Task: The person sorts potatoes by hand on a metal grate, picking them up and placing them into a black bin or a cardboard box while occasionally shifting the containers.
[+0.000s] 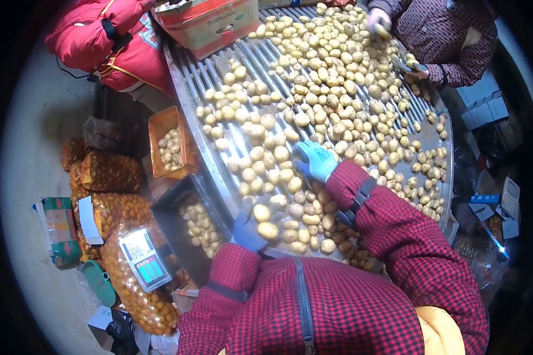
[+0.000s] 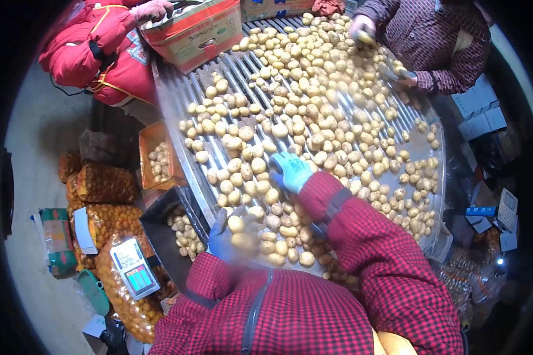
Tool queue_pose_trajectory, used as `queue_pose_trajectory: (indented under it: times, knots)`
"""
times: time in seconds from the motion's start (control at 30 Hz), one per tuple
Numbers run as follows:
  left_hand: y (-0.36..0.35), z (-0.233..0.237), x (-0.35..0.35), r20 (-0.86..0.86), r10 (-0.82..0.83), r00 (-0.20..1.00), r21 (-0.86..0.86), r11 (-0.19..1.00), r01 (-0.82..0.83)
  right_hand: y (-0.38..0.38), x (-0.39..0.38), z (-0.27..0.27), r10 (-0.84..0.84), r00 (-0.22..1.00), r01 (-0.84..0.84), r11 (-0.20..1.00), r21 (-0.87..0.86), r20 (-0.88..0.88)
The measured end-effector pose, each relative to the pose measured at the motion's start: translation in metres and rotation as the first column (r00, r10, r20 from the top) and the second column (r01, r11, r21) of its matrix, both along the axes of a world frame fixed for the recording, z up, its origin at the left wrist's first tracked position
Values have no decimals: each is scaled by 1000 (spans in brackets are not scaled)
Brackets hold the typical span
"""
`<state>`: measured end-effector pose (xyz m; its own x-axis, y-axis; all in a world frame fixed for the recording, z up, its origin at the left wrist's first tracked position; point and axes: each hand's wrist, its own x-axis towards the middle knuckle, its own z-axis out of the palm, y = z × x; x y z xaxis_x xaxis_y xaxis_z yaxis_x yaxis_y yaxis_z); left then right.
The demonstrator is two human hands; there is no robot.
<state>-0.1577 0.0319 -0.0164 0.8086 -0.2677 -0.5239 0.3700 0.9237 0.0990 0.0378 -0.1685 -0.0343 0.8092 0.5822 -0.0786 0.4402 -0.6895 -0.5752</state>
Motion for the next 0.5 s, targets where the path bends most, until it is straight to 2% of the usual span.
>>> queue_pose_trajectory:
  times: [0.03,0.1,0.13,0.17,0.23,0.3,0.33,0.37,0.43,0.5]
  knots:
    - [-2,-1,1,-16,-21,1000,33,999,21,-2,0,1,-34,996,37,998,40,-79]
    - [-7,-5,1,18,-94,995,238,967,87,-4,-5,1,-94,964,124,986,110,-251]
    - [-8,-6,-1,28,-136,990,341,933,119,4,-6,3,-181,972,207,963,173,-151]
    - [-7,-3,-2,23,-154,988,332,933,138,17,3,14,-175,980,185,975,120,-92]
    - [-4,6,0,29,-193,981,320,931,174,48,13,52,-147,989,141,978,152,29]
    - [1,-3,-3,87,-155,984,163,977,139,82,37,46,-7,981,-2,999,43,193]
    - [4,-10,-5,111,-128,985,82,989,120,99,47,44,59,986,-42,993,-111,155]
    - [6,-18,-7,100,-117,988,113,988,106,111,50,59,112,993,-101,966,-238,32]
    - [5,-24,-6,82,-87,993,170,983,72,125,46,39,123,986,-95,971,-217,115]
    - [0,-17,-2,-77,-10,997,143,990,21,125,43,27,129,983,-102,975,-195,131]
